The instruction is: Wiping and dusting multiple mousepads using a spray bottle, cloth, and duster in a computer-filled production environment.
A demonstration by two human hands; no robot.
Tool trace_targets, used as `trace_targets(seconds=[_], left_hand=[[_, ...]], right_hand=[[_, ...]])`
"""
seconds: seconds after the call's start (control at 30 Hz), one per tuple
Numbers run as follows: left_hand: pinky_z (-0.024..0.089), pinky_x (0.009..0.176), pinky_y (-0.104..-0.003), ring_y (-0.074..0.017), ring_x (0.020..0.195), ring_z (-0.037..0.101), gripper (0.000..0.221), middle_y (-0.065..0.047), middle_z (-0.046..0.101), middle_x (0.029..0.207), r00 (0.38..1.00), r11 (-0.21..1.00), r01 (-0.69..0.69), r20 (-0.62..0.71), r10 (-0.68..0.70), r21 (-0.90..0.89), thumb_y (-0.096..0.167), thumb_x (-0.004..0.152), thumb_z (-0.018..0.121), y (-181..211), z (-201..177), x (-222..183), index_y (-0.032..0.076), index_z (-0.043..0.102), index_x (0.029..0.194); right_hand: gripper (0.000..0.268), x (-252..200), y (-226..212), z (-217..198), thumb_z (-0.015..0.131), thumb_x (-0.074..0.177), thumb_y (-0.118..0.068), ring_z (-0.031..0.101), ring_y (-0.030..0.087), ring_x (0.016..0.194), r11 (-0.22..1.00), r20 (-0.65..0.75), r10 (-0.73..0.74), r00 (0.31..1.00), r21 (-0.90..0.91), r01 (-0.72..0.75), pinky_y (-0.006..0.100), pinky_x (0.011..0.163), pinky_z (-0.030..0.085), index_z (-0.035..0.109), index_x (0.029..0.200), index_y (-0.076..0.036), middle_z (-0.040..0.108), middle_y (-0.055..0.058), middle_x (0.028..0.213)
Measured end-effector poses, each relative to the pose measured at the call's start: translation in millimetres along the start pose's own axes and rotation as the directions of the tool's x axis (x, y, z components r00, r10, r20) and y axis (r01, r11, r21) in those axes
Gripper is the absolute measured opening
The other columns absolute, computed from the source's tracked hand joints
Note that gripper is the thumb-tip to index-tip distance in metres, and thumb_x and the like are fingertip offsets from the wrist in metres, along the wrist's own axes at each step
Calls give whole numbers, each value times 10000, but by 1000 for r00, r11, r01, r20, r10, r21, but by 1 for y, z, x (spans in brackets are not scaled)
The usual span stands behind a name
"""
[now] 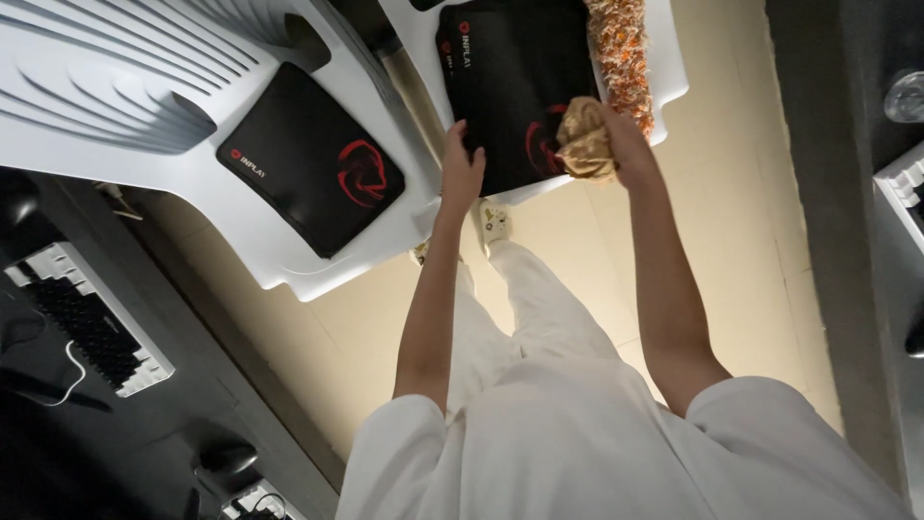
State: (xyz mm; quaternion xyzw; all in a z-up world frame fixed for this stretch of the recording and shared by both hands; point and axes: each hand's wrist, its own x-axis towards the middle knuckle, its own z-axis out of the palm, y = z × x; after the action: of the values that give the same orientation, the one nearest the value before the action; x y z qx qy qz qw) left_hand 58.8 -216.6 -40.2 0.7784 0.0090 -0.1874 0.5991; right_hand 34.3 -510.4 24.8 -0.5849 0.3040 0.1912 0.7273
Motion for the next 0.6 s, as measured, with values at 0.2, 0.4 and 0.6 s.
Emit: trace_targets(seconds=[0.2,0.4,0.6], left_hand=[[571,832,-365,-277,921,684,522,-176,648,1350,988,999,28,-153,-25,17,-25,939,634,3,-16,-20,20,477,1435],[599,766,-333,-222,907,684,580,-164,584,1262,991,998,-67,-113,66,-4,-24,876,695,16,-55,-42,1,463,1407],[605,779,-338,-235,890,692,338,-135,622,1260,926,993,-46,-368,83,108,-36,960,663,-28,-148,-92,58,626,1283]], right_hand=[[553,30,53,8,501,1074,-331,721,167,1151,993,-28,-98,995,59,100,306,941,630,430,1533,-30,652,139,1383],[458,38,64,58,514,1164,-343,638,176,1251,845,-80,-431,899,-387,370,322,917,584,586,1455,4,377,117,1602],[490,-16,45,238,552,1036,-318,704,172,932,980,190,-114,975,-139,142,347,701,597,498,1488,-136,670,106,1264]])
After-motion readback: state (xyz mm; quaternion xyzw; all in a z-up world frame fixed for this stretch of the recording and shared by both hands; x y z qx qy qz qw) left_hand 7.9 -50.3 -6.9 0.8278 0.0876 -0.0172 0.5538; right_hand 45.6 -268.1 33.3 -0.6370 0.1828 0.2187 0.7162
